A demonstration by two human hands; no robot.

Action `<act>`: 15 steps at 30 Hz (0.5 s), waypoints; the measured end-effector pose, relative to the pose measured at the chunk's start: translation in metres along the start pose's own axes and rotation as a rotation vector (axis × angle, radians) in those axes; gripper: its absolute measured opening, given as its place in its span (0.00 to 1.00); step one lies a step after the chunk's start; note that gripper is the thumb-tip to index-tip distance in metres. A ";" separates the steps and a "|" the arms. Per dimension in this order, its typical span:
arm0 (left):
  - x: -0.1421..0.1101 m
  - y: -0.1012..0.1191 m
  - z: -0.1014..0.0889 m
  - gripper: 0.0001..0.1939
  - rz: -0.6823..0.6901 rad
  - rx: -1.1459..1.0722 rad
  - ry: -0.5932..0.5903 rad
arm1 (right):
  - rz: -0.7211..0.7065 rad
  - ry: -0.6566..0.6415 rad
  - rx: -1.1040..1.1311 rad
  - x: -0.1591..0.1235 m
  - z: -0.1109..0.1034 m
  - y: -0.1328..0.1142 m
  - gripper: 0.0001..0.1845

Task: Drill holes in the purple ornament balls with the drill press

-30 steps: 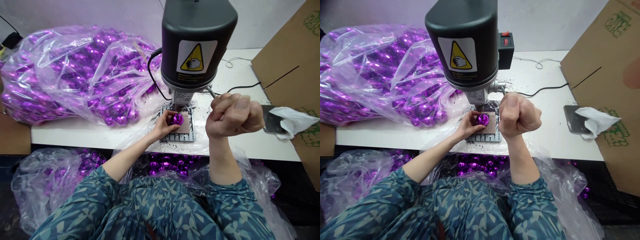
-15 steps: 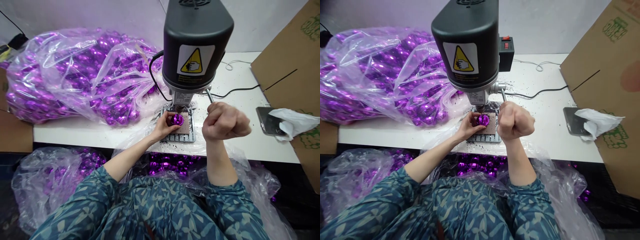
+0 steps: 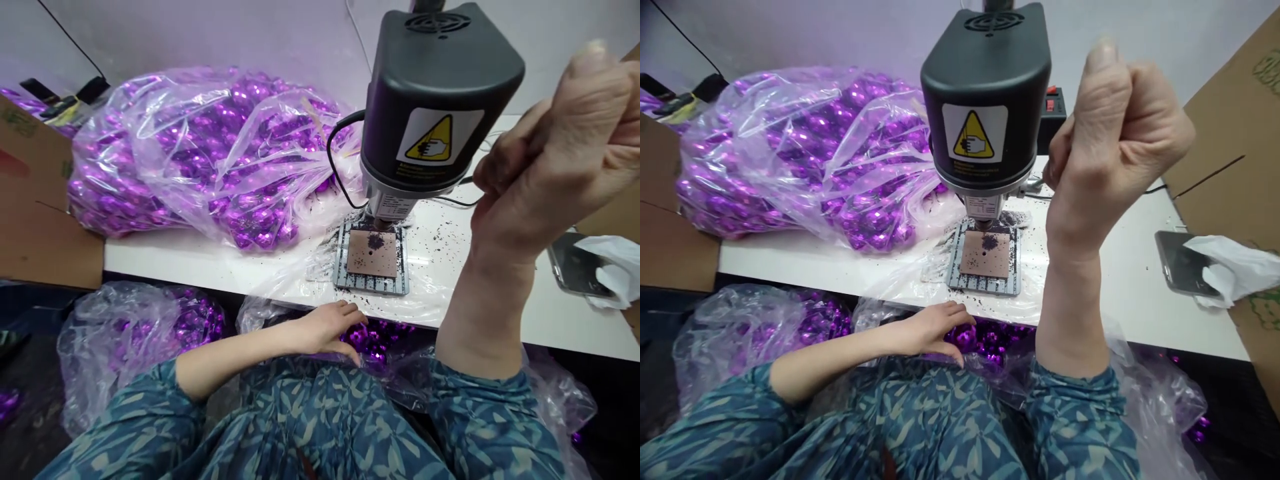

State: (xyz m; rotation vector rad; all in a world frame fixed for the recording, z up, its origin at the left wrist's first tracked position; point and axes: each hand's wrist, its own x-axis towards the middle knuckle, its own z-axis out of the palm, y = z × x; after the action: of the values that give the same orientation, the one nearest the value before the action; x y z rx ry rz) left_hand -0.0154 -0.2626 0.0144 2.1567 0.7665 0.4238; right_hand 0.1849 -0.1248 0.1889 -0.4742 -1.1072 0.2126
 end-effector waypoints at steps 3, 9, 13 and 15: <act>0.007 -0.022 -0.012 0.16 0.063 0.031 0.186 | 0.027 -0.019 -0.016 -0.003 -0.002 -0.003 0.25; 0.088 -0.096 -0.124 0.19 -0.242 0.294 0.656 | 0.023 -0.029 -0.041 -0.003 -0.004 -0.007 0.25; 0.136 -0.133 -0.175 0.24 -0.471 0.586 0.506 | 0.030 -0.033 -0.055 -0.003 -0.004 -0.008 0.24; 0.151 -0.143 -0.182 0.23 -0.507 0.680 0.449 | 0.045 -0.048 -0.082 -0.004 -0.005 -0.009 0.24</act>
State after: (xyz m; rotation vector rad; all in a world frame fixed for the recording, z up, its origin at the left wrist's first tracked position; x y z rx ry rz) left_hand -0.0509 0.0111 0.0255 2.3614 1.8772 0.4162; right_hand 0.1866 -0.1352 0.1880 -0.5701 -1.1563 0.2194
